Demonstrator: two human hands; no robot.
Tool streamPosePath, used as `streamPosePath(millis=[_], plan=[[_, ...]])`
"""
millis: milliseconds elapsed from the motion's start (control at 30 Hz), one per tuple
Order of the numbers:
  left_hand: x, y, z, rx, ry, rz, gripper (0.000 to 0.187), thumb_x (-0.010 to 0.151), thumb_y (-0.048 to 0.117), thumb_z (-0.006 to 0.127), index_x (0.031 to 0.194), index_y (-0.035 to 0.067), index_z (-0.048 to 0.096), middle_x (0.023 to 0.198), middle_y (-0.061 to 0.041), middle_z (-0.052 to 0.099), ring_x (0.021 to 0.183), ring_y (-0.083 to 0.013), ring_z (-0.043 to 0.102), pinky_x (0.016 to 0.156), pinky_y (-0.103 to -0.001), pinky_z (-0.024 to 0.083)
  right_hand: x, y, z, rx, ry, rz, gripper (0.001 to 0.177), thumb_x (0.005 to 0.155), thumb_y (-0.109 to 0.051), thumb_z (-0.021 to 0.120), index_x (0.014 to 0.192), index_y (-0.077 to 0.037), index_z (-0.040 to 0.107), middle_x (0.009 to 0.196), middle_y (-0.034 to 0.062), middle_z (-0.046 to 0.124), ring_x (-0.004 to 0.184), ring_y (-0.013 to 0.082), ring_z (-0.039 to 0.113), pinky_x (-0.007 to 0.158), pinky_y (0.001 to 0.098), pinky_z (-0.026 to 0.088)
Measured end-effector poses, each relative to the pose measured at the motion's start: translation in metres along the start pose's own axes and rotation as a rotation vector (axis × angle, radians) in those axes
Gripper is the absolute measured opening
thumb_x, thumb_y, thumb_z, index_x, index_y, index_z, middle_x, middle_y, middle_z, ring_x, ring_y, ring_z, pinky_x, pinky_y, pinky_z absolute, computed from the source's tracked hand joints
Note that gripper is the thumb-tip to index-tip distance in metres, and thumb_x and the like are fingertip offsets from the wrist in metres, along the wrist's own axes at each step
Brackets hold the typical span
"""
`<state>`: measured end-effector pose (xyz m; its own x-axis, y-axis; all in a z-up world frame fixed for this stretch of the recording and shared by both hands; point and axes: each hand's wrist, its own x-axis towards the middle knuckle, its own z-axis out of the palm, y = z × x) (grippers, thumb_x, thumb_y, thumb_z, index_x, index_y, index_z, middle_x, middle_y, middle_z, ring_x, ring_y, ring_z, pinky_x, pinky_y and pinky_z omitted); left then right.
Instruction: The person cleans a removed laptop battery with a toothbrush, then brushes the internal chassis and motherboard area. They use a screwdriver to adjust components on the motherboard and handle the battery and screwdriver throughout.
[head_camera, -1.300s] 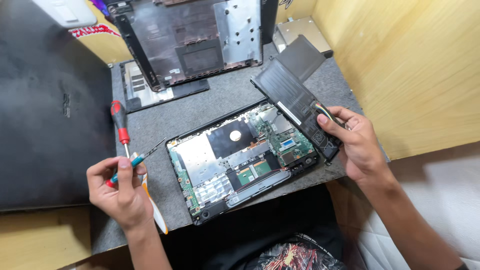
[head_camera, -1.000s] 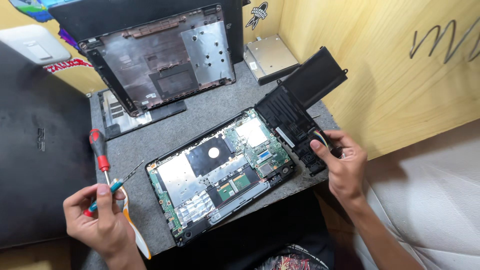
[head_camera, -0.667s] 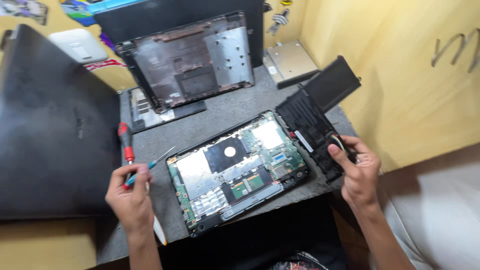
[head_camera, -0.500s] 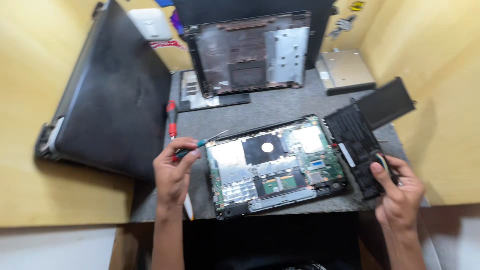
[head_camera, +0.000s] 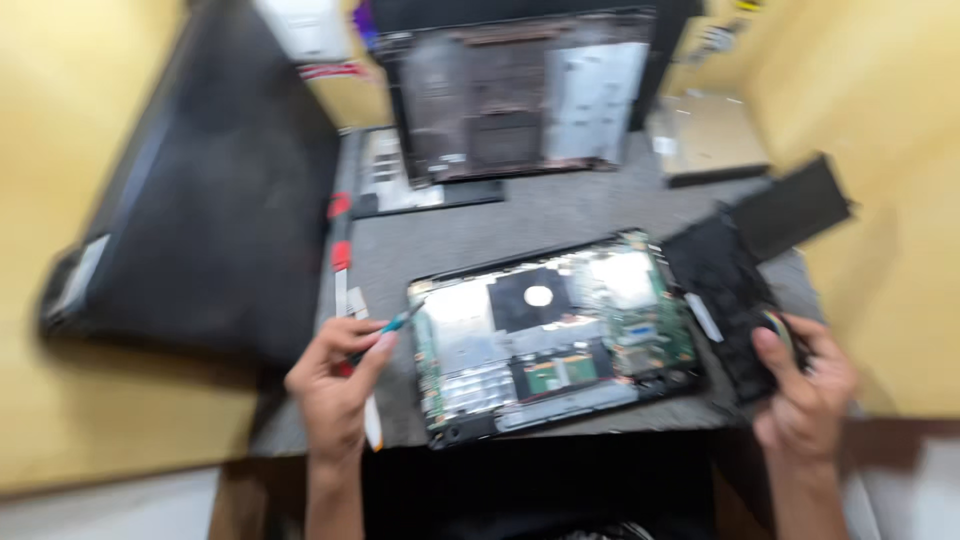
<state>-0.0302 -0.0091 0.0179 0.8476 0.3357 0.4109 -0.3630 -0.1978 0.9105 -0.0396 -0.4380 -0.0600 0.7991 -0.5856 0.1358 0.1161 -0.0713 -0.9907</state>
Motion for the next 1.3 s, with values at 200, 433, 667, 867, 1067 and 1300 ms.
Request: streamPosePath(millis=[200, 433, 667, 867, 1067, 1300], plan=[[0.009, 0.006, 0.026, 0.091, -0.125, -0.017, 0.018, 0.088, -0.009, 0.073, 0.082, -0.001, 0.058, 0.098, -0.021, 0.068, 0.093, -0.0243, 0.068, 0.08, -0.028, 0.054, -0.004, -0.034, 0.02, 0.125, 0.013, 0.004, 0.019, 0.084, -0.011, 0.077, 0.101, -0.005, 0.069, 0.097, 0.0028, 0.07, 0.088, 0.0083, 0.063, 0.083, 0.0183, 0.05], [0.026, 0.013, 0.057, 0.102, -0.37, -0.134, 0.015, 0.09, 0.001, 0.069, 0.105, 0.0, 0.066, 0.102, -0.011, 0.07, 0.099, -0.0182, 0.067, 0.09, -0.027, 0.054, -0.003, -0.03, 0.016, 0.098, 0.027, -0.017, 0.021, 0.085, -0.013, 0.077, 0.102, -0.007, 0.067, 0.095, -0.0001, 0.067, 0.09, 0.0072, 0.059, 0.086, 0.0182, 0.047], [0.041, 0.042, 0.101, 0.188, -0.538, -0.122, 0.033, 0.092, 0.008, 0.066, 0.123, 0.007, 0.056, 0.098, -0.01, 0.066, 0.083, -0.0197, 0.075, 0.076, -0.028, 0.057, -0.003, -0.033, 0.013, 0.124, 0.029, -0.019, 0.02, 0.084, -0.012, 0.078, 0.101, -0.006, 0.068, 0.095, 0.0013, 0.069, 0.09, 0.008, 0.061, 0.086, 0.0184, 0.049], [0.096, -0.016, 0.069, 0.761, -0.54, 0.283, 0.037, 0.089, 0.006, 0.072, 0.124, 0.013, 0.061, 0.089, -0.01, 0.071, 0.091, -0.0343, 0.067, 0.086, -0.051, 0.047, -0.001, -0.017, 0.009, 0.222, 0.007, 0.0, 0.026, 0.086, -0.012, 0.08, 0.108, -0.006, 0.067, 0.085, -0.0005, 0.065, 0.08, 0.0031, 0.06, 0.077, 0.0197, 0.053], [0.104, -0.046, 0.04, 1.037, -0.585, 0.28, 0.049, 0.089, 0.018, 0.074, 0.133, 0.026, 0.056, 0.094, 0.002, 0.069, 0.099, -0.0247, 0.063, 0.091, -0.051, 0.041, 0.006, 0.002, 0.003, 0.174, 0.005, -0.043, 0.028, 0.09, -0.01, 0.08, 0.114, -0.006, 0.066, 0.093, 0.0003, 0.066, 0.086, 0.0032, 0.064, 0.084, 0.0186, 0.056], [0.065, 0.008, 0.052, 0.555, -0.585, 0.241, 0.021, 0.098, 0.016, 0.065, 0.12, 0.018, 0.068, 0.105, -0.003, 0.07, 0.1, -0.0219, 0.066, 0.088, -0.039, 0.053, -0.003, -0.023, 0.013, 0.155, -0.043, -0.074, 0.028, 0.082, -0.007, 0.082, 0.106, -0.002, 0.067, 0.082, 0.0025, 0.063, 0.079, 0.0048, 0.062, 0.076, 0.0211, 0.055]])
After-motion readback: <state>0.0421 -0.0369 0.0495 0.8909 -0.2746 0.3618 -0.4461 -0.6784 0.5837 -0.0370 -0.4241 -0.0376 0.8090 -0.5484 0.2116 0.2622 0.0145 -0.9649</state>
